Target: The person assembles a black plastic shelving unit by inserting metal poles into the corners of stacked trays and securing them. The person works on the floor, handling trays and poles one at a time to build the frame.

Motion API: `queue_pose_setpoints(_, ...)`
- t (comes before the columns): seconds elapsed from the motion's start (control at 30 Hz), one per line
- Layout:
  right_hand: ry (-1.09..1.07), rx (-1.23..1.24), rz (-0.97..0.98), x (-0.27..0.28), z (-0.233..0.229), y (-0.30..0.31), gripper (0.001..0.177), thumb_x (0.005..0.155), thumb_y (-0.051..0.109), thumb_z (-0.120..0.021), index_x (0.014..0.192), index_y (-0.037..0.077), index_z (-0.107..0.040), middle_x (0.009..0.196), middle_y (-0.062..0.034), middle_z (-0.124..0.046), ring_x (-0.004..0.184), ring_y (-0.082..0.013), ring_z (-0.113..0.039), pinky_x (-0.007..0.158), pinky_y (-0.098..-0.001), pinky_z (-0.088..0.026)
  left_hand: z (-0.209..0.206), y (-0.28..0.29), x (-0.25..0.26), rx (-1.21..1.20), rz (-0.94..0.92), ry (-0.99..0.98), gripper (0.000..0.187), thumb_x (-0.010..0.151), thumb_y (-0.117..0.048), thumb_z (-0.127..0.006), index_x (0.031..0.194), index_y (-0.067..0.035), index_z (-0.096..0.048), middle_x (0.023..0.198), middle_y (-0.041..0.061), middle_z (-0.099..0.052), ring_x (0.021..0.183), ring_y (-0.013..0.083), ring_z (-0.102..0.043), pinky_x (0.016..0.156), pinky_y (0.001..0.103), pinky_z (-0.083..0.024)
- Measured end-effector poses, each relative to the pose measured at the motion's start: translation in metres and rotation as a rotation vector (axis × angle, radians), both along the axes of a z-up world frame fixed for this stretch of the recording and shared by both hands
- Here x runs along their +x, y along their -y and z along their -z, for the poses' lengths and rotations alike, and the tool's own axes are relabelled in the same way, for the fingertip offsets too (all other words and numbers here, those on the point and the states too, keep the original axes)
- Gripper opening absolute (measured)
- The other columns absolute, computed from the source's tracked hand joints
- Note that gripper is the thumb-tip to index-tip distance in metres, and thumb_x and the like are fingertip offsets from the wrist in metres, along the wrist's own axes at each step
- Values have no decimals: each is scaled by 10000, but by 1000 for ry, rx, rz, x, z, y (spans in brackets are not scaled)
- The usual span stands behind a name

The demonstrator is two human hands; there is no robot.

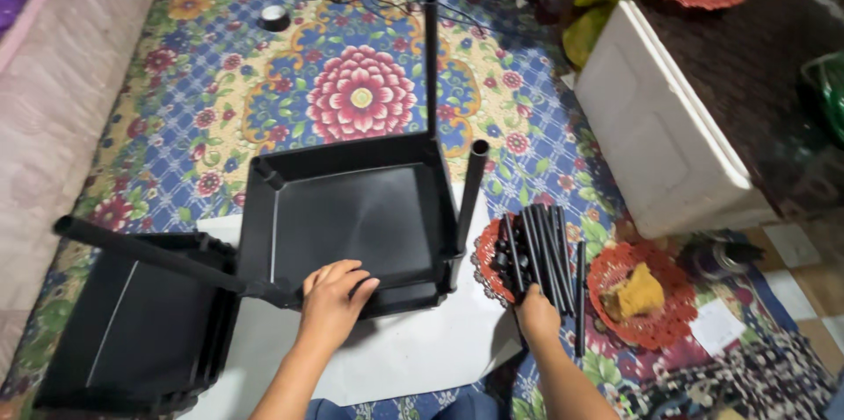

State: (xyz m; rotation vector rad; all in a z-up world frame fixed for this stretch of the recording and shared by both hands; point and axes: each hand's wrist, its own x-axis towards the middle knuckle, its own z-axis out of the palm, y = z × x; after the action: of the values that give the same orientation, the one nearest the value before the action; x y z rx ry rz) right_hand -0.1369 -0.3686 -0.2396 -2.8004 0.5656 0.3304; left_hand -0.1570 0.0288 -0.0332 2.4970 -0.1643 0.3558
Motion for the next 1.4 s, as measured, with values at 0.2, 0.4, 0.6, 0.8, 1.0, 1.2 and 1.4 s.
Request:
queue_pose_setpoints(0.2, 61, -10, -6, -2, -10, -9, 368, 868, 315, -725, 1036, 30, -566, 976, -262, -735, 921, -460, -722, 838, -533, -581, 4, -3, -3, -29, 10, 8, 251, 852, -324, -745, 931, -89, -787, 1140, 71, -730, 1146, 272, -634, 1023, 457, -406)
queue_pose_setpoints(0.4, 134, 142, -1, -18, -31, -21, 409, 825, 317, -755, 1099, 34, -648, 967, -248, -764, 953, -420, -741, 879, -469, -577, 3, -8, -4, -107, 27, 93, 280, 846, -283, -767, 1010, -55, -771, 1172, 126, -709, 1183, 330, -601, 1012, 483, -426)
queue_pose_setpoints(0.6, 514, 600, -47, -75, -77, -9, 322, 832, 123, -754, 1087, 2, -599, 893, -177, -682, 765, -240, -641, 708, -351, -529, -15, -20, -49, -160, -38, 321, 203, 830, -94, -729, 1024, -42, -756, 1141, 113, -714, 1174, 319, -621, 992, 430, -488)
queue_pose_setpoints(0.8, 627, 1084, -176, -127, -171, -42, 336, 874, -46, -586, 1174, 40, -461, 952, -60, -669, 676, -83, -523, 578, -236, -441, 6, -70, -119, -269, -212, 343, 122, 866, -55, -695, 968, -70, -761, 974, 64, -749, 979, 285, -673, 885, 401, -526)
queue_pose_setpoints(1.0, 498, 1095, -365, -126, -283, -153, 351, 869, -52, -556, 1198, 49, -483, 990, -42, -642, 714, -67, -543, 597, -216, -456, 54, -153, -127, -560, -668, 153, 145, 881, -112, -689, 978, -50, -777, 883, 126, -750, 807, 285, -716, 752, 385, -561)
queue_pose_setpoints(1.2, 402, 1136, -396, -41, -344, -286, 172, 1059, 202, -537, 1037, 36, -578, 776, -35, -588, 572, -96, -516, 491, -253, -400, 56, -205, -37, -762, -646, 17, 191, 841, -101, -690, 990, -35, -789, 870, 123, -785, 780, 232, -749, 725, 347, -558)
queue_pose_setpoints(1.4, 518, 835, -483, 86, -358, -385, 217, 1015, 247, -667, 1008, 30, -657, 679, 16, -584, 593, -78, -520, 535, -266, -421, 23, -193, 68, -976, -399, -133, 322, 858, -289, -732, 1016, -13, -781, 961, 164, -798, 902, 257, -747, 814, 349, -547)
